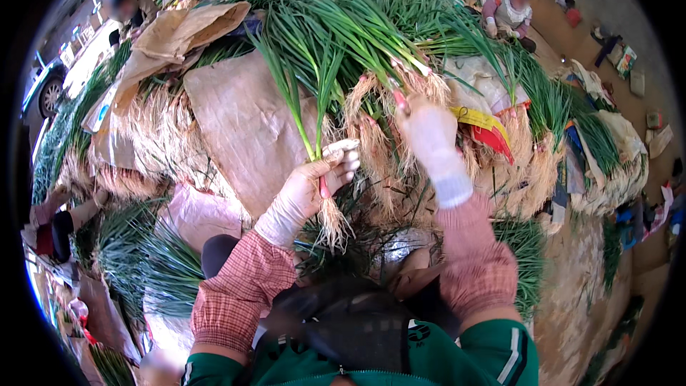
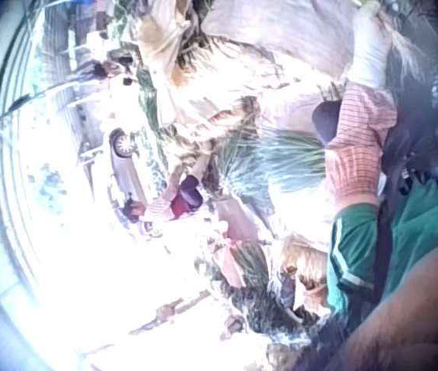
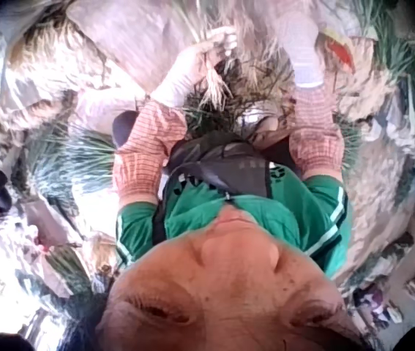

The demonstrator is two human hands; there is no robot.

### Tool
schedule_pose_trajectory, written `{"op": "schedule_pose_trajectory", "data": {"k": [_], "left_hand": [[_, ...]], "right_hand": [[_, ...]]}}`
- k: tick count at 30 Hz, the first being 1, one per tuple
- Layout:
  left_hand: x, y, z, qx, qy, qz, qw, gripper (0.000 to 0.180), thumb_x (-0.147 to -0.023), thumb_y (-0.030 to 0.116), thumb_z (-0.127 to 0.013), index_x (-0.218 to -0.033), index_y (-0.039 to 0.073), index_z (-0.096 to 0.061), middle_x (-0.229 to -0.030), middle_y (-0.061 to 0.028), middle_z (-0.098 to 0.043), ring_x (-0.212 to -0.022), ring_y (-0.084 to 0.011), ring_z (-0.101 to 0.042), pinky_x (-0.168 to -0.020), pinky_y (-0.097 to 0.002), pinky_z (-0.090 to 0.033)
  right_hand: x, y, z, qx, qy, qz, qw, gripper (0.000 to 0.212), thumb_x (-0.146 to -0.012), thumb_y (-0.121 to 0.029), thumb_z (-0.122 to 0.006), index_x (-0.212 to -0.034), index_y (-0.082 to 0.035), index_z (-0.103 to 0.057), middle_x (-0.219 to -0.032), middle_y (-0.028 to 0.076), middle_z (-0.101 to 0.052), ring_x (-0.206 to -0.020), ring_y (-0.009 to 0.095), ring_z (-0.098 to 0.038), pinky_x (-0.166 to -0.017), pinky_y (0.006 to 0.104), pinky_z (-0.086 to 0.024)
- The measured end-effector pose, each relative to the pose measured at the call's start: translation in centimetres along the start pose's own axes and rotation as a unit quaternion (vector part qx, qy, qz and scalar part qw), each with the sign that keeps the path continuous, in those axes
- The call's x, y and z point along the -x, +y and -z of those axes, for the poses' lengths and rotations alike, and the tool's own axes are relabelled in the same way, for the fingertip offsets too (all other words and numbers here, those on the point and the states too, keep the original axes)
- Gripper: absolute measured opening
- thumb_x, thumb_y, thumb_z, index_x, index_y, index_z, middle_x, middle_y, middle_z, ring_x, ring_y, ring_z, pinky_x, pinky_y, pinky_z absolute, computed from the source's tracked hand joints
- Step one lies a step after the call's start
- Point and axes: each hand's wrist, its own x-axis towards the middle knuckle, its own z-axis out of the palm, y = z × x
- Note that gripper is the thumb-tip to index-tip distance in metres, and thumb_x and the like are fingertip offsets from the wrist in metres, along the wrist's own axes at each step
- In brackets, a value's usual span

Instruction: The person cleans bundles of leeks by hand, removing outer leaves and debris while sitting among large piles of harvested vegetables.

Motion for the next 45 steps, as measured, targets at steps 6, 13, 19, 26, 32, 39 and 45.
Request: {"op": "schedule_pose_trajectory", "data": {"k": [6, 13, 19, 26, 32, 39, 45], "left_hand": [[-0.6, -1.2, 0.6, -0.167, 0.083, 0.034, 0.982, 0.026, -0.094, 0.024, -0.056, -0.093, -0.001, -0.065, -0.082, -0.0075, -0.065, -0.068, -0.0099, -0.058, -0.06, -0.0205, -0.044], [0.0, -3.0, 0.0, -0.263, 0.216, -0.04, 0.939, 0.025, -0.088, 0.02, -0.065, -0.073, 0.0, -0.061, -0.056, -0.0033, -0.055, -0.04, -0.0085, -0.041, -0.038, -0.0243, -0.029], [0.2, -3.9, 0.4, -0.226, 0.213, -0.048, 0.949, 0.026, -0.09, 0.022, -0.064, -0.075, 0.0, -0.064, -0.058, -0.0022, -0.056, -0.041, -0.0072, -0.041, -0.038, -0.0221, -0.029], [0.1, -3.6, 1.3, -0.158, 0.11, 0.003, 0.981, 0.023, -0.092, 0.021, -0.061, -0.087, -0.002, -0.065, -0.063, -0.0039, -0.059, -0.047, -0.0084, -0.047, -0.043, -0.0185, -0.033], [1.2, -2.8, 0.4, -0.28, 0.187, -0.015, 0.941, 0.021, -0.089, 0.019, -0.065, -0.082, -0.001, -0.066, -0.064, -0.0044, -0.06, -0.048, -0.0058, -0.049, -0.041, -0.0185, -0.032], [0.8, -4.5, -0.1, -0.165, 0.183, -0.077, 0.966, 0.017, -0.089, 0.015, -0.065, -0.092, -0.002, -0.067, -0.067, -0.0029, -0.061, -0.05, -0.0058, -0.047, -0.044, -0.019, -0.034], [1.7, -1.6, 0.4, -0.094, 0.106, -0.005, 0.99, 0.027, -0.093, 0.019, -0.059, -0.109, -0.003, -0.06, -0.068, -0.0009, -0.056, -0.062, -0.0106, -0.052, -0.063, -0.0233, -0.047]], "right_hand": [[8.5, -2.1, -2.8, -0.29, -0.036, 0.107, 0.95, 0.031, -0.091, -0.032, -0.057, -0.099, -0.003, -0.062, -0.076, 0.013, -0.064, -0.067, 0.025, -0.064, -0.064, 0.0344, -0.051], [5.3, -5.4, -10.5, -0.613, -0.015, -0.076, 0.786, 0.027, -0.087, -0.012, -0.065, -0.11, 0.003, -0.059, -0.085, 0.009, -0.066, -0.068, 0.017, -0.063, -0.057, 0.0258, -0.049], [7.2, -5.5, -10.6, -0.848, -0.101, -0.237, 0.463, 0.018, -0.09, -0.02, -0.064, -0.099, -0.005, -0.061, -0.078, 0.004, -0.063, -0.06, 0.016, -0.063, -0.044, 0.0262, -0.047], [6.4, -3.2, -13.2, -0.919, -0.05, -0.305, 0.243, 0.017, -0.095, -0.023, -0.055, -0.099, -0.006, -0.056, -0.078, 0.003, -0.055, -0.064, 0.015, -0.052, -0.058, 0.0275, -0.049], [7.5, -3.6, -11.4, -0.756, -0.109, -0.164, 0.624, 0.028, -0.094, -0.024, -0.057, -0.107, 0.0, -0.059, -0.092, 0.005, -0.061, -0.07, 0.014, -0.054, -0.063, 0.0294, -0.047], [7.0, -3.5, -14.3, -0.918, -0.081, -0.223, 0.318, 0.023, -0.095, -0.018, -0.053, -0.089, 0.001, -0.064, -0.075, 0.003, -0.061, -0.066, 0.011, -0.055, -0.058, 0.027, -0.046], [8.1, 0.2, -8.6, -0.008, 0.068, 0.292, 0.954, 0.028, -0.093, -0.025, -0.053, -0.087, -0.001, -0.068, -0.084, 0.018, -0.068, -0.078, 0.03, -0.066, -0.072, 0.0368, -0.053]]}}
